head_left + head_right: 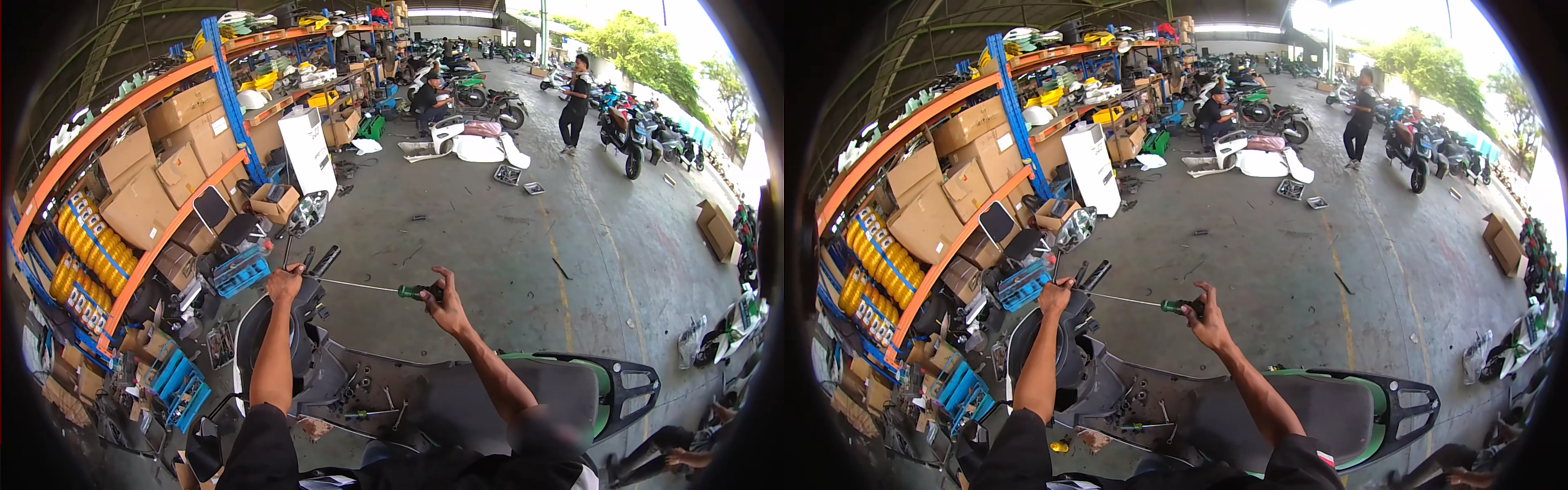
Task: The person handles small parts from a box by hand, then fits a plastic front panel onto the handlebar assembly of a scooter, and tightens screws on the panel using a screwdriver.
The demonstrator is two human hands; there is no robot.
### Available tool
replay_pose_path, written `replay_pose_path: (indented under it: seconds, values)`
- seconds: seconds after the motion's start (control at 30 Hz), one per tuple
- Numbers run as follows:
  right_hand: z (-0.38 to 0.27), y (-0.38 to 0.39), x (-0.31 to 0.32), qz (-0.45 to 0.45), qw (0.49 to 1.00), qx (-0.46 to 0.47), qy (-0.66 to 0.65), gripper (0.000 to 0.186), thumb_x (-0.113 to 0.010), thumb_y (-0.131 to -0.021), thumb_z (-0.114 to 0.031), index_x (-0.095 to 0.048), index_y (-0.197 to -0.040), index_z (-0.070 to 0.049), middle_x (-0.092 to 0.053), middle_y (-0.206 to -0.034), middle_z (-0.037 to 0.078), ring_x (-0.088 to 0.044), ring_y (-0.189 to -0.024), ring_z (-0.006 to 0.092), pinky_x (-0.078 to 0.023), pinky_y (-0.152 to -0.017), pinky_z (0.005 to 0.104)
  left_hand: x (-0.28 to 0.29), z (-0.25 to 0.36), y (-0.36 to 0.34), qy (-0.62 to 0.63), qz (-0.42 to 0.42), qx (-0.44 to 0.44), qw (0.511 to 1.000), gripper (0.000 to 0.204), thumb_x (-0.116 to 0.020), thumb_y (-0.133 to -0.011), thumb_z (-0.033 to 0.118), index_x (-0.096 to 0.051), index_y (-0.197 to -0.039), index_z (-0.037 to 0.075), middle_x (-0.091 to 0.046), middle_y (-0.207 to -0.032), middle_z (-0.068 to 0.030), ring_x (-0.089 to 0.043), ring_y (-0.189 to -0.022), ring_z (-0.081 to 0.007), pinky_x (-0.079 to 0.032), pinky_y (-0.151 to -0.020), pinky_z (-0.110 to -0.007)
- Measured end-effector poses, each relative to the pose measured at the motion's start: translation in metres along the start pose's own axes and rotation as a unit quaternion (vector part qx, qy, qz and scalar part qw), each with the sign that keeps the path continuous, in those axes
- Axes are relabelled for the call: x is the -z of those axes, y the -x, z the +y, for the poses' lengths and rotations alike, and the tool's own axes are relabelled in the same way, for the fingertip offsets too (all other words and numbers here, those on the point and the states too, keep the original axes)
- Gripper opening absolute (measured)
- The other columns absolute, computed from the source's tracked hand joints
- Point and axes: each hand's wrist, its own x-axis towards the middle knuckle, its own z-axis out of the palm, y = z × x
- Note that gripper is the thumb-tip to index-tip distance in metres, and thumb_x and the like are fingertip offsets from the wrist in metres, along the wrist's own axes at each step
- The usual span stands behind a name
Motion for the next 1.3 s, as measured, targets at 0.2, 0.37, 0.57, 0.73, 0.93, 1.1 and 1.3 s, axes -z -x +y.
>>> replay_pose_path:
  seconds: [0.2, 0.37, 0.57, 0.73, 0.93, 1.1, 1.3]
  values:
    - [-0.022, -0.002, -0.011, -0.018, 0.991, 0.114, 0.063, 0.041, -0.062, -0.101, -0.027, -0.049, -0.131, -0.001, -0.062, -0.075, 0.009, -0.063, -0.062, 0.0167, -0.050, -0.057, 0.0322, 0.013, -0.016, 0.002, -0.026, 0.010, 0.004, 1.000, 0.032, -0.069, -0.086, 0.054, -0.080, -0.101, 0.027, -0.075, -0.105, -0.0152, -0.069, -0.102, -0.0388, -0.055, -0.089, -0.047]
    - [-0.024, -0.013, -0.008, -0.098, 0.983, -0.144, -0.057, 0.033, -0.066, -0.099, -0.032, -0.066, -0.112, -0.002, -0.065, -0.080, 0.009, -0.065, -0.061, 0.0190, -0.049, -0.054, 0.0312, 0.014, -0.029, -0.013, -0.029, 0.026, 0.022, 0.999, 0.055, -0.071, -0.082, 0.057, -0.077, -0.098, 0.004, -0.074, -0.105, -0.0211, -0.069, -0.103, -0.0390, -0.054, -0.090, -0.048]
    - [-0.044, -0.013, -0.003, -0.062, 0.895, 0.295, 0.329, 0.037, -0.069, -0.095, -0.039, -0.070, -0.117, -0.010, -0.066, -0.074, 0.010, -0.063, -0.062, 0.0175, -0.051, -0.056, 0.0355, 0.008, -0.028, -0.007, -0.035, 0.023, 0.017, 0.999, 0.058, -0.070, -0.082, 0.058, -0.077, -0.099, 0.004, -0.073, -0.106, -0.0206, -0.069, -0.104, -0.0395, -0.054, -0.091, -0.048]
    - [-0.023, -0.037, -0.005, -0.153, 0.975, -0.080, 0.137, 0.034, -0.072, -0.092, -0.037, -0.072, -0.116, -0.013, -0.072, -0.081, 0.012, -0.070, -0.077, 0.0292, -0.055, -0.071, 0.0375, 0.011, -0.026, -0.011, -0.048, 0.016, 0.017, 0.999, 0.035, -0.066, -0.087, 0.056, -0.079, -0.104, 0.028, -0.074, -0.107, -0.0174, -0.069, -0.104, -0.0380, -0.054, -0.091, -0.046]
    - [-0.046, -0.029, -0.009, -0.126, 0.919, 0.144, 0.345, 0.037, -0.069, -0.093, -0.043, -0.075, -0.109, -0.010, -0.074, -0.093, 0.014, -0.070, -0.077, 0.0296, -0.055, -0.071, 0.0362, 0.020, -0.017, 0.000, -0.079, 0.010, -0.015, 0.997, 0.028, -0.061, -0.090, 0.058, -0.077, -0.105, 0.041, -0.073, -0.109, -0.0141, -0.069, -0.105, -0.0357, -0.055, -0.091, -0.044]
    - [-0.028, -0.047, -0.004, -0.187, 0.958, 0.031, 0.214, 0.039, -0.068, -0.094, -0.047, -0.076, -0.109, -0.011, -0.073, -0.087, 0.015, -0.068, -0.067, 0.0301, -0.053, -0.064, 0.0374, 0.020, -0.011, -0.003, -0.042, -0.012, -0.009, 0.999, 0.029, -0.060, -0.090, 0.058, -0.077, -0.106, 0.040, -0.073, -0.109, -0.0147, -0.069, -0.107, -0.0354, -0.054, -0.093, -0.045]
    - [-0.051, -0.032, -0.013, -0.136, 0.910, 0.163, 0.357, 0.043, -0.066, -0.093, -0.051, -0.070, -0.123, -0.021, -0.072, -0.090, 0.014, -0.070, -0.074, 0.0353, -0.056, -0.066, 0.0426, 0.037, -0.041, -0.006, -0.019, -0.073, -0.068, 0.995, 0.053, -0.066, -0.087, 0.058, -0.072, -0.121, 0.018, -0.071, -0.115, -0.0186, -0.066, -0.112, -0.0379, -0.051, -0.098, -0.046]
